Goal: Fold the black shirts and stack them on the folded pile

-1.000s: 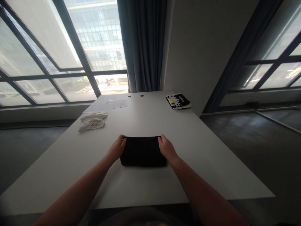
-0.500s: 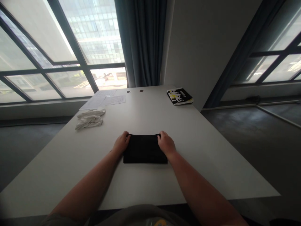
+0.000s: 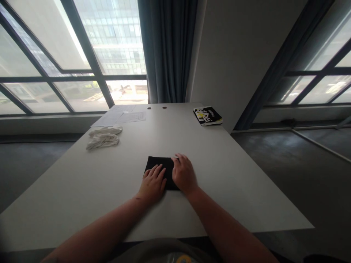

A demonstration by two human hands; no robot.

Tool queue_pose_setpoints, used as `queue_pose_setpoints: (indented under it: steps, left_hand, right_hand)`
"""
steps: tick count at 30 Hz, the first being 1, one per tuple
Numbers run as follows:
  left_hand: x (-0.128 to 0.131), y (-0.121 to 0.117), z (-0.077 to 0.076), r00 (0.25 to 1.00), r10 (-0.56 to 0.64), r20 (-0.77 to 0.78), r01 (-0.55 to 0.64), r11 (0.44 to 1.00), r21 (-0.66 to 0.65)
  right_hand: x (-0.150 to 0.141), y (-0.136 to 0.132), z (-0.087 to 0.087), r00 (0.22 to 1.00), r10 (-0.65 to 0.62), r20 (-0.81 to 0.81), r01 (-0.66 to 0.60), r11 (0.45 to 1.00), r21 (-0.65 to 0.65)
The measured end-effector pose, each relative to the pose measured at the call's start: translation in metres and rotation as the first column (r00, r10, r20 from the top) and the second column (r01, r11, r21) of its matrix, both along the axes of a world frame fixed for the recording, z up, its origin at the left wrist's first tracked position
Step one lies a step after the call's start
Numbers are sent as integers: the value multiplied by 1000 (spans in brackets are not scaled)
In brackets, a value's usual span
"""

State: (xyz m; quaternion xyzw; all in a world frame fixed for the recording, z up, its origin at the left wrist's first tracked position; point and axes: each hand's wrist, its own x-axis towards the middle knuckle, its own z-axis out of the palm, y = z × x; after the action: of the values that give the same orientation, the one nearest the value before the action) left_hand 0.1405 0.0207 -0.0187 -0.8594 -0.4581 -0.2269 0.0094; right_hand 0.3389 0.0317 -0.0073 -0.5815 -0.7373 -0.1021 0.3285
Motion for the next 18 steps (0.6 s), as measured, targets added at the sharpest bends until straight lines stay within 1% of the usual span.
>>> queue_pose_setpoints:
  steps: [2,4,6,8,11,14,16,18]
  left_hand:
    - [4,-9,-12,999,-33,-26,33,999,-20]
    - [4,-12,-19,997,-65,-43,63,997,-45]
    - [3,-11,-21,995,-80,-54,76,995,-71]
    - [1,-9,-20,995,-82,-60,77,993,-86]
    - [-5,1,-20,997,-40,-63,33,994,-106]
    - [-18,17,-20,996,79,-53,-87,980,-176]
    - [-30,28,-18,984,173,-48,-180,953,-244]
    - [-40,33,-13,971,236,-43,-239,931,-278]
  right_hand:
    - [-9,-7,-10,998,-12,67,21,990,-137]
    - [-9,-8,-21,991,-50,126,82,961,-264]
    - [-2,-4,-29,985,-52,164,108,929,-353]
    - [5,0,-30,984,-35,175,105,908,-405]
    - [11,5,-28,985,-11,170,86,893,-442]
    - [12,10,-29,989,15,144,50,900,-433]
    - [15,16,-32,994,-1,105,44,915,-402]
    - [21,21,-35,997,-55,52,70,933,-353]
